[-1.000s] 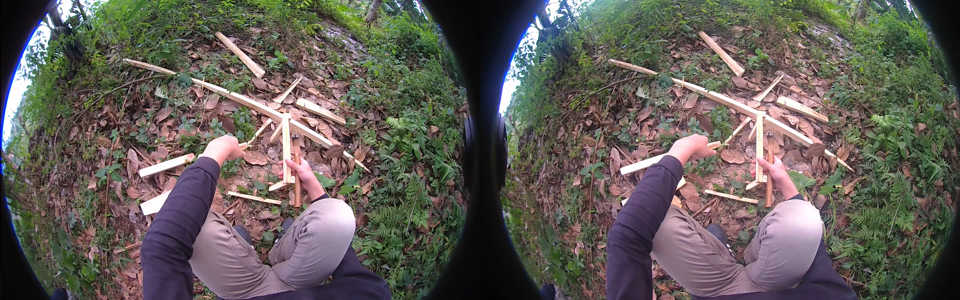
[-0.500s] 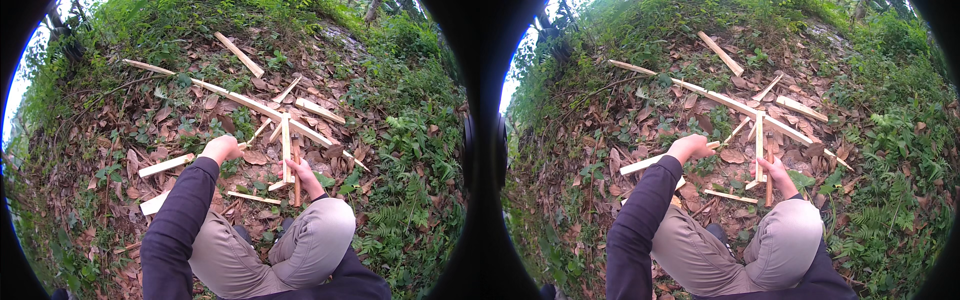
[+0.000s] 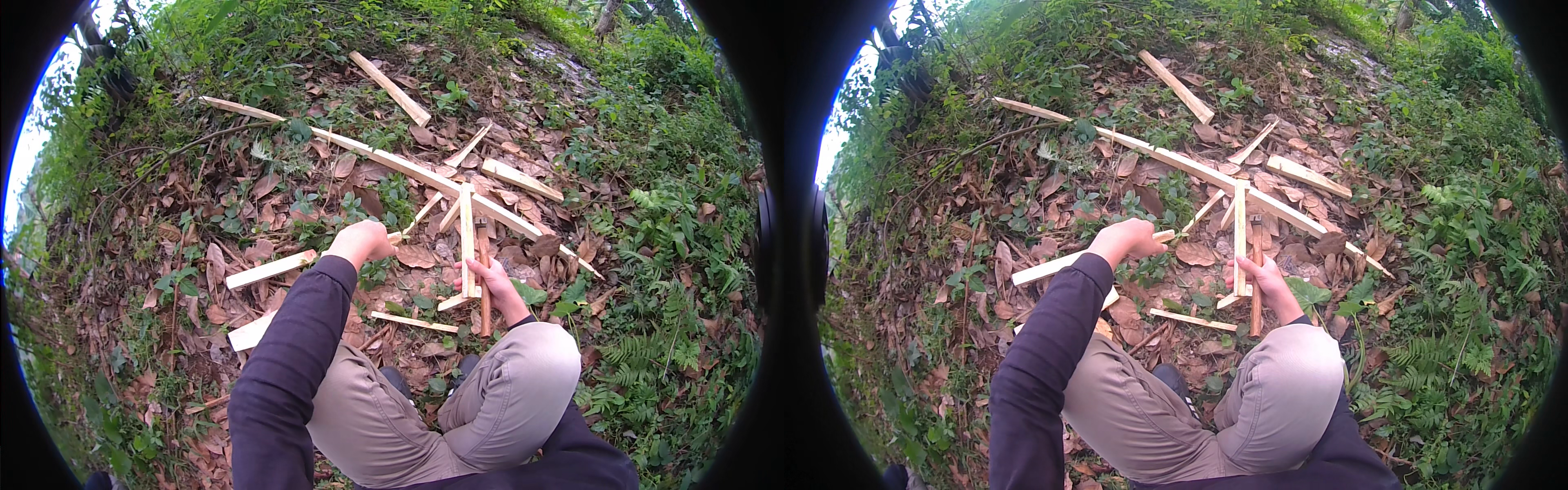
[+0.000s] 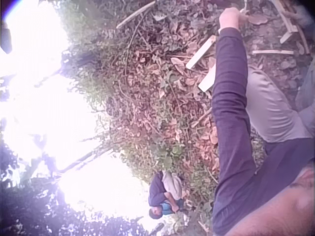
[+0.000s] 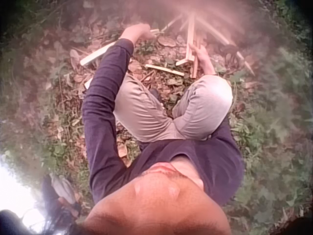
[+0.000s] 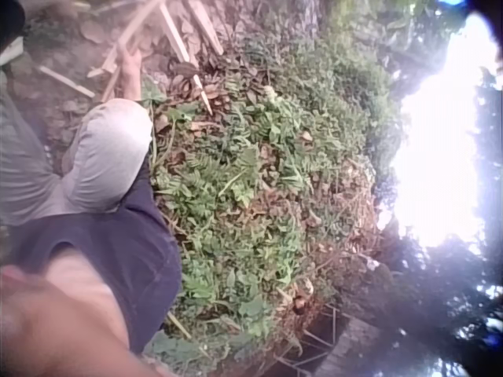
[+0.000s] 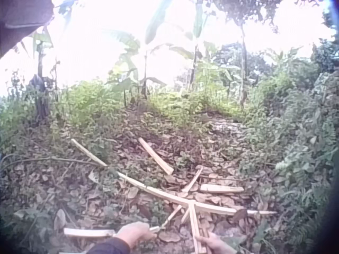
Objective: The person assembles a small wooden frame using pre-cut wooden slats and a hammer. They sit on the ground, pick up slats, align them into a square shape, and use the hammer to tap the joints together. The person repeatedly adjusts the pieces and hammers them until the frame is formed.
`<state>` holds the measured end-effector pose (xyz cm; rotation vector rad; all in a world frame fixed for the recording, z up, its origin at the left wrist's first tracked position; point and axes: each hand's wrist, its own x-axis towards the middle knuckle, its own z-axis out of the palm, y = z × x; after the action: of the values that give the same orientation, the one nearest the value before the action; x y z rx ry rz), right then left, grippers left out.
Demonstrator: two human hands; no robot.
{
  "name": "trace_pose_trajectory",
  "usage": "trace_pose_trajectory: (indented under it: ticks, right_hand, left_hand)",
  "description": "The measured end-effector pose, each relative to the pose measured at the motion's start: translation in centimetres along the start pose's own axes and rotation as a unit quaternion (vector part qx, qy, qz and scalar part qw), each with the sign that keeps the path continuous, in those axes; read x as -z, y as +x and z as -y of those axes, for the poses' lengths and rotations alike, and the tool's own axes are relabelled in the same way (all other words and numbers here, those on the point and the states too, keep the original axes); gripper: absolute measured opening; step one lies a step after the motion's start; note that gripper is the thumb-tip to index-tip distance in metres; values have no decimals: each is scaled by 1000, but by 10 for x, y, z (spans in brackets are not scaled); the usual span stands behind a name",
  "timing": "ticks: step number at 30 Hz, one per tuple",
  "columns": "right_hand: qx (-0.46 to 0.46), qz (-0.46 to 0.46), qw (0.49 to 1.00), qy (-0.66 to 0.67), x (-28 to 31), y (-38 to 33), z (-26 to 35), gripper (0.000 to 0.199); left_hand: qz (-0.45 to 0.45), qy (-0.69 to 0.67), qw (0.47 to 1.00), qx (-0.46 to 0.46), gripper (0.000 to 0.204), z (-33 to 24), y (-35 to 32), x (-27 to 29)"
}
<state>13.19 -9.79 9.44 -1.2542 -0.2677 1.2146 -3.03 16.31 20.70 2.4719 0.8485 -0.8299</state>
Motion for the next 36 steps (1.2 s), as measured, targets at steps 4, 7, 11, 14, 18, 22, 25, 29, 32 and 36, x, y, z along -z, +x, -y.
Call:
trace_pose_trajectory:
  ticks: [4,7,11,14,18,22,25,29,32,36]
  right_hand:
    - [-1,0,1000,-2,1,2,-3,41]
    - [-2,-1,1000,-1,4,1,-1,41]
    - [-5,-5,1000,8,0,0,0,42]
    - [-5,-2,1000,3,1,1,-1,41]
    - [-6,-2,1000,4,3,1,-2,41]
    - [-3,-1,1000,9,5,0,-1,42]
    - [-6,-1,1000,9,2,1,-3,42]
    - [-9,-5,1000,6,4,0,-2,42]
    - [-10,-6,1000,6,5,0,-3,42]
    - [-9,-6,1000,11,4,0,-4,42]
  left_hand:
    - [-5,3,1000,-1,48,3,2,-2]
    - [-7,5,1000,-4,48,1,3,-2]
    - [-9,6,1000,-5,48,2,1,-2]
    - [-2,5,1000,-3,49,1,0,-1]
    - [-15,6,1000,-6,49,0,-4,0]
    - [-12,5,1000,-5,49,0,-3,0]
    - [-7,5,1000,-3,49,4,0,-2]
    - [2,2,1000,-7,49,2,-1,0]
    - [-9,4,1000,-10,48,4,-2,-1]
    - [-13,3,1000,-7,48,4,-2,-2]
